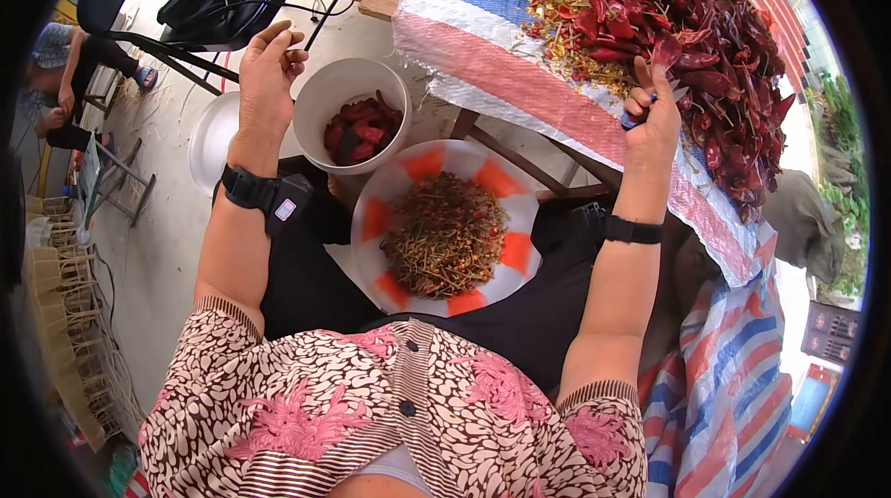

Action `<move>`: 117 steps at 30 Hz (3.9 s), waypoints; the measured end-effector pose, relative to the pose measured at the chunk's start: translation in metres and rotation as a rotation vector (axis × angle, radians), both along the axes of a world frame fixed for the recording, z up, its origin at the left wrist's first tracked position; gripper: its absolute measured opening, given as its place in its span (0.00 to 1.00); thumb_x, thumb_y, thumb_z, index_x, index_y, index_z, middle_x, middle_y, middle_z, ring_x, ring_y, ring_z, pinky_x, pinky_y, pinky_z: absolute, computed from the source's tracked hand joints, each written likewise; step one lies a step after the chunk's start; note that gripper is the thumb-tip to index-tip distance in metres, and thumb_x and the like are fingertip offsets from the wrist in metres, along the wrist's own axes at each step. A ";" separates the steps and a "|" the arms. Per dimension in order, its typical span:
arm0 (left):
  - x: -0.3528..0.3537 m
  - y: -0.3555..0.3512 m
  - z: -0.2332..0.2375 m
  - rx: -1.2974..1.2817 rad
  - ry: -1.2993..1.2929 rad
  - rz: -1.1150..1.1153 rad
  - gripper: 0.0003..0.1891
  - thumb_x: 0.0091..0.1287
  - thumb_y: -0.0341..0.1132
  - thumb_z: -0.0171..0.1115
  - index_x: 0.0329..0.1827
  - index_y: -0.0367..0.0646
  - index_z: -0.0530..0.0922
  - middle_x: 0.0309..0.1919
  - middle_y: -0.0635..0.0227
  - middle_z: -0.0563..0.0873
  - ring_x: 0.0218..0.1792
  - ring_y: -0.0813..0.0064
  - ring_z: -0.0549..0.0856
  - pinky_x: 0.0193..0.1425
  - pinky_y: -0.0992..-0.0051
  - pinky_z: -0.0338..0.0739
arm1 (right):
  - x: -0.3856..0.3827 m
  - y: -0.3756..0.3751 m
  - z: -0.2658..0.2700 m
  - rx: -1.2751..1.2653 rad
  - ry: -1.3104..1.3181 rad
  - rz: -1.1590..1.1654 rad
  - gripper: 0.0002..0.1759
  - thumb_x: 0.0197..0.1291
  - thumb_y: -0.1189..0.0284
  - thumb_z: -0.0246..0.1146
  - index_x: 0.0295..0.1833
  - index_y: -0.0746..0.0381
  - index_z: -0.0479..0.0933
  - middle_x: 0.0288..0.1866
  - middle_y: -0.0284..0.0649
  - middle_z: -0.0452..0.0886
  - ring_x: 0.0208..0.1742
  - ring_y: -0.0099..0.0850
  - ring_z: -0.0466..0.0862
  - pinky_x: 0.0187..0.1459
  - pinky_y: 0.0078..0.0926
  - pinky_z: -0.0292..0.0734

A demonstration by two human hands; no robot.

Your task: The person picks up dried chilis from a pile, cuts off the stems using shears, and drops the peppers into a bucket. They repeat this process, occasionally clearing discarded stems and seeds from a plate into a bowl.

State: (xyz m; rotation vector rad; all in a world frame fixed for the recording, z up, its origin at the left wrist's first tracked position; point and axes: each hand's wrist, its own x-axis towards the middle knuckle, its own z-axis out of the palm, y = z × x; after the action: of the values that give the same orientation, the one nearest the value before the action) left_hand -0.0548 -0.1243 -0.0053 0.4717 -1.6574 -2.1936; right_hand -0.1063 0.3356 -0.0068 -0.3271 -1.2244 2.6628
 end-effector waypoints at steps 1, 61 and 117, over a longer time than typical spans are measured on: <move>0.000 -0.002 -0.001 0.001 0.009 -0.006 0.09 0.70 0.30 0.55 0.51 0.41 0.75 0.38 0.68 0.83 0.32 0.80 0.80 0.38 0.81 0.73 | 0.000 0.003 0.001 -0.023 0.004 0.014 0.11 0.65 0.71 0.62 0.51 0.63 0.73 0.48 0.45 0.84 0.20 0.16 0.65 0.18 0.14 0.60; 0.042 0.124 -0.012 0.128 -0.217 -0.969 0.11 0.78 0.44 0.46 0.49 0.47 0.71 0.23 0.80 0.68 0.20 0.90 0.63 0.19 0.86 0.54 | 0.086 -0.169 0.003 1.545 0.765 0.110 0.09 0.58 0.78 0.66 0.45 0.60 0.81 0.29 0.39 0.79 0.31 0.29 0.82 0.30 0.24 0.75; 0.048 0.141 0.009 0.692 -0.204 -0.859 0.05 0.73 0.39 0.55 0.39 0.53 0.71 0.18 0.85 0.61 0.17 0.93 0.58 0.18 0.88 0.50 | 0.093 -0.191 0.008 1.276 0.752 -0.052 0.09 0.67 0.71 0.60 0.34 0.62 0.71 0.24 0.42 0.71 0.22 0.40 0.74 0.24 0.29 0.68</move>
State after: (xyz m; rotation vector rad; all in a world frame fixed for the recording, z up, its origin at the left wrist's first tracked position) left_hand -0.0067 0.0172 0.0040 0.1358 -1.2584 -3.4828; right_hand -0.0131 0.1450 0.0016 0.7236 -2.1036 1.2182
